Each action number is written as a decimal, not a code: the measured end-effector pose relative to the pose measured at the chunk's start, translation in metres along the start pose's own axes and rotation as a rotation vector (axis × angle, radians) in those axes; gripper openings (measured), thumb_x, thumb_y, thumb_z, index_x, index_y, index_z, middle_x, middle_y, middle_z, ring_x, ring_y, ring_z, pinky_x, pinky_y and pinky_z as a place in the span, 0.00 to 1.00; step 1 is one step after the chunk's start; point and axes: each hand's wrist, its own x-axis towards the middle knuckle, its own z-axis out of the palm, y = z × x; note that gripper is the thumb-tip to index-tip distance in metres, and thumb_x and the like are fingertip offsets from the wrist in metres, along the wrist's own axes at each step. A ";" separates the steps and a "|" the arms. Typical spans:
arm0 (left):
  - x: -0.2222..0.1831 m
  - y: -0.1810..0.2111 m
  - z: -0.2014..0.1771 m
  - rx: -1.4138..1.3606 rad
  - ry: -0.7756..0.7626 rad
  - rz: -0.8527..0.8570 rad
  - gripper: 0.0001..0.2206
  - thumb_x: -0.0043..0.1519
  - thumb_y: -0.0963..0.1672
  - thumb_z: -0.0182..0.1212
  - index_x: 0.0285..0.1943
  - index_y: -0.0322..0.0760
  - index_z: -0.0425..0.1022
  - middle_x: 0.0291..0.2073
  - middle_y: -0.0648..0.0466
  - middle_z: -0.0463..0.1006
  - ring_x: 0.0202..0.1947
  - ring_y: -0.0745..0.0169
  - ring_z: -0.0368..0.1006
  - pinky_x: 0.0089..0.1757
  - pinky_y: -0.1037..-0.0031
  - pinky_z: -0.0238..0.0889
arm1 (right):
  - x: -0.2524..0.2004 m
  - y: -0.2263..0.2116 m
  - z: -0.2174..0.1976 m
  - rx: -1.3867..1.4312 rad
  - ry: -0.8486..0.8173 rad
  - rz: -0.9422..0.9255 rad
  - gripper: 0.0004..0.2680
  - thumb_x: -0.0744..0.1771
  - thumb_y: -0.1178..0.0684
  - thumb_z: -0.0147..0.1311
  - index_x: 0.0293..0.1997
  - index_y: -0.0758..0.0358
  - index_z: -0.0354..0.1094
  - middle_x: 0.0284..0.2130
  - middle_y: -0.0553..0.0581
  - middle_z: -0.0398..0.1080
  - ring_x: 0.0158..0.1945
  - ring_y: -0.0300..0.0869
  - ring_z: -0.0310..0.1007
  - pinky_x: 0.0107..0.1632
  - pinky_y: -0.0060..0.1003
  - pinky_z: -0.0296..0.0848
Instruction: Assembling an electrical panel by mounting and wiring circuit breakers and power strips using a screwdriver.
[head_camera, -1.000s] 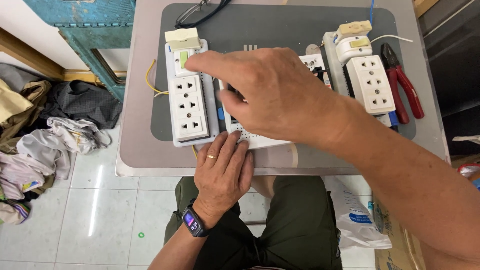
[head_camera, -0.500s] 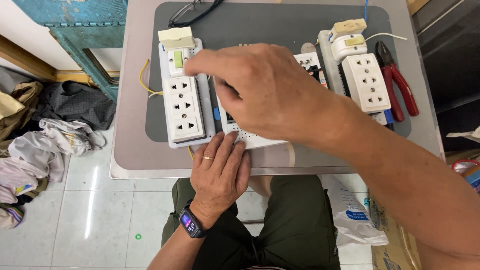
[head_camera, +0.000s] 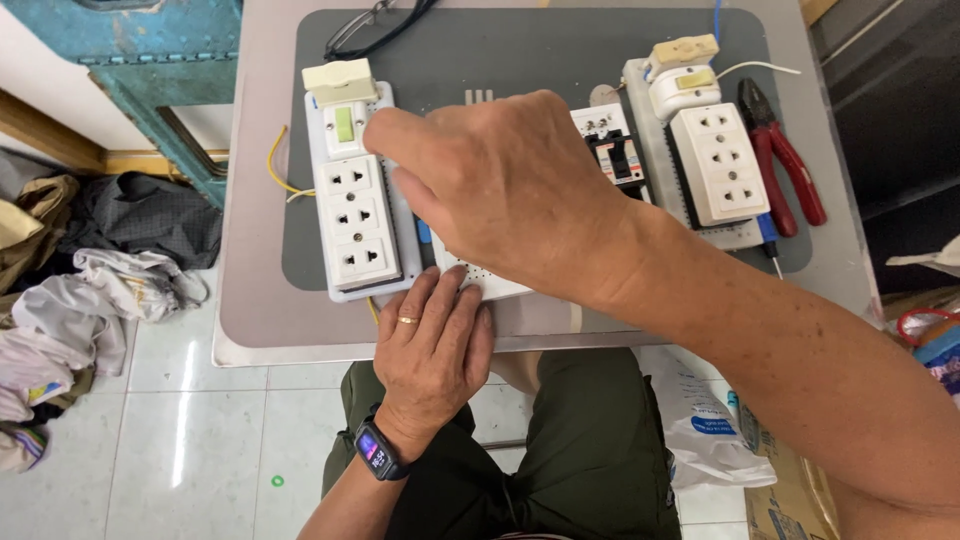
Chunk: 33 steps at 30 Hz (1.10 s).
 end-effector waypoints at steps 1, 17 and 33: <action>0.001 0.000 -0.001 0.010 -0.002 -0.002 0.07 0.63 0.42 0.55 0.43 0.33 0.76 0.43 0.46 0.78 0.43 0.47 0.76 0.40 0.66 0.64 | -0.001 0.002 0.002 -0.041 0.019 -0.005 0.05 0.64 0.64 0.51 0.37 0.59 0.62 0.13 0.49 0.58 0.15 0.47 0.57 0.17 0.41 0.51; 0.002 0.001 -0.002 0.001 -0.008 0.004 0.06 0.62 0.42 0.55 0.41 0.33 0.75 0.42 0.46 0.78 0.43 0.46 0.76 0.40 0.65 0.64 | 0.004 -0.004 -0.013 0.195 -0.179 -0.003 0.15 0.62 0.70 0.45 0.51 0.61 0.63 0.19 0.51 0.62 0.18 0.44 0.59 0.16 0.40 0.57; 0.001 0.003 0.002 0.041 0.014 0.005 0.06 0.61 0.41 0.57 0.40 0.33 0.77 0.41 0.46 0.80 0.43 0.47 0.76 0.39 0.64 0.65 | -0.001 -0.002 -0.004 -0.011 0.040 0.027 0.06 0.63 0.65 0.49 0.34 0.58 0.57 0.11 0.50 0.51 0.13 0.43 0.46 0.16 0.39 0.46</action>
